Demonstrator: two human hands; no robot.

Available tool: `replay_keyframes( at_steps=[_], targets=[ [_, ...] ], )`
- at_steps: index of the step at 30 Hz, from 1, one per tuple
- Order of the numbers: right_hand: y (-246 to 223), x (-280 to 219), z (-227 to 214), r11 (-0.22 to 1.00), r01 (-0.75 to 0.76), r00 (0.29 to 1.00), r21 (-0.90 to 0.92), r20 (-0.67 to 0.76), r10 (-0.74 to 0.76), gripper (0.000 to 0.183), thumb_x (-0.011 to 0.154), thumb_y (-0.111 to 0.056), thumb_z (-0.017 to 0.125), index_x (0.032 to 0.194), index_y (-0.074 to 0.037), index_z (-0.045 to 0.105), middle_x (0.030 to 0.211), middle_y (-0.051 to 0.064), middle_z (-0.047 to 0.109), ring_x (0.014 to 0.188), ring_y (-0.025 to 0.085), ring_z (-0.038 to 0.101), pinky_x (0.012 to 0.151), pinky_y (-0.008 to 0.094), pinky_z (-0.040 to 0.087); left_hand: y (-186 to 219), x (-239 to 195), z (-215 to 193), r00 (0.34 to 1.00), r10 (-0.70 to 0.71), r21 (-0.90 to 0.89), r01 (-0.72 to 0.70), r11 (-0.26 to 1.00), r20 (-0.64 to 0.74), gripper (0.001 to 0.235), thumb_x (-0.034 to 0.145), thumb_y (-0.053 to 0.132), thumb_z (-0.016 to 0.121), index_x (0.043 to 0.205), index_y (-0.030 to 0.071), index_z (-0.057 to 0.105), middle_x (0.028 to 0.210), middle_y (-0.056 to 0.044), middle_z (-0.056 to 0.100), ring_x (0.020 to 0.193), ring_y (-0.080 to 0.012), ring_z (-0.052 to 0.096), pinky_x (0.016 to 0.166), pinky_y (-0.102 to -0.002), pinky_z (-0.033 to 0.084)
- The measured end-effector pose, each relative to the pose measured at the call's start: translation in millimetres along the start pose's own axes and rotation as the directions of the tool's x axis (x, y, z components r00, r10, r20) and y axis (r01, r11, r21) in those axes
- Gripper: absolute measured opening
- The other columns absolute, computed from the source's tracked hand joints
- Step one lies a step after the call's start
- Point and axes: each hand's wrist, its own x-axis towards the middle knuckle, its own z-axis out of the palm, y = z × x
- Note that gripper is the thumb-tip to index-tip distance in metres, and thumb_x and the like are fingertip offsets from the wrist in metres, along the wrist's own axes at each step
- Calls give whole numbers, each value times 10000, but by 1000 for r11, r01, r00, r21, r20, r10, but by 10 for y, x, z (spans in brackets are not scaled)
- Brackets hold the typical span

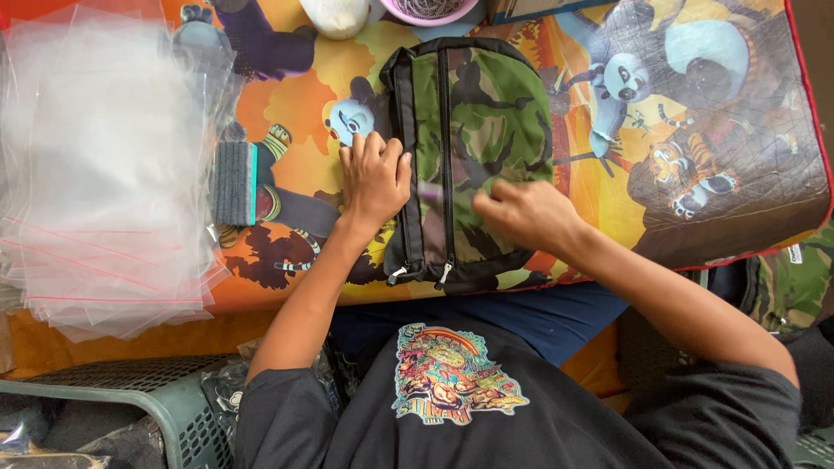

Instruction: The person cleans a camouflage-patterned bag by brushing its exterior and interior surfaces with a purple brush. They then attach a decorative bear-shaped charm to the zipper pull and place the bag into a clear plastic bag.

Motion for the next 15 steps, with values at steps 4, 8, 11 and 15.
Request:
replay_keyframes(
  at_steps=[4,8,11,15],
  targets=[
    [-140,21,-400,897,13,966,442,227,-125,45,844,-146,605,888,-139,608,648,94,637,473,313,661,451,436,535,8,-2,9,1000,12,-8,-12,1000,5,227,991,292,515,825,139,495,820,5,314,780,-204,367,736,-363,302],
    [140,118,-299,921,-123,963,370,268,21,139,919,-121,532,922,-190,652,635,1,631,486,176,635,506,280,535,-35,-10,57,1000,16,-25,-16,1000,-9,239,978,311,544,821,142,485,823,3,334,801,-224,398,735,-376,310],
    [36,227,-252,938,-69,965,341,259,-23,181,924,-85,517,1001,-149,668,659,49,649,438,191,621,452,320,553,-50,-20,61,1000,11,-39,-12,999,-6,246,981,327,545,826,145,487,824,0,344,808,-235,413,736,-386,321],
    [-78,239,-345,716,-298,844,631,525,-111,109,850,-182,593,918,-125,655,653,157,701,519,414,655,510,494,528,-45,-41,65,1000,3,-24,-4,1000,-5,242,978,334,547,826,152,497,824,1,350,807,-228,416,739,-386,327]
  ],
)
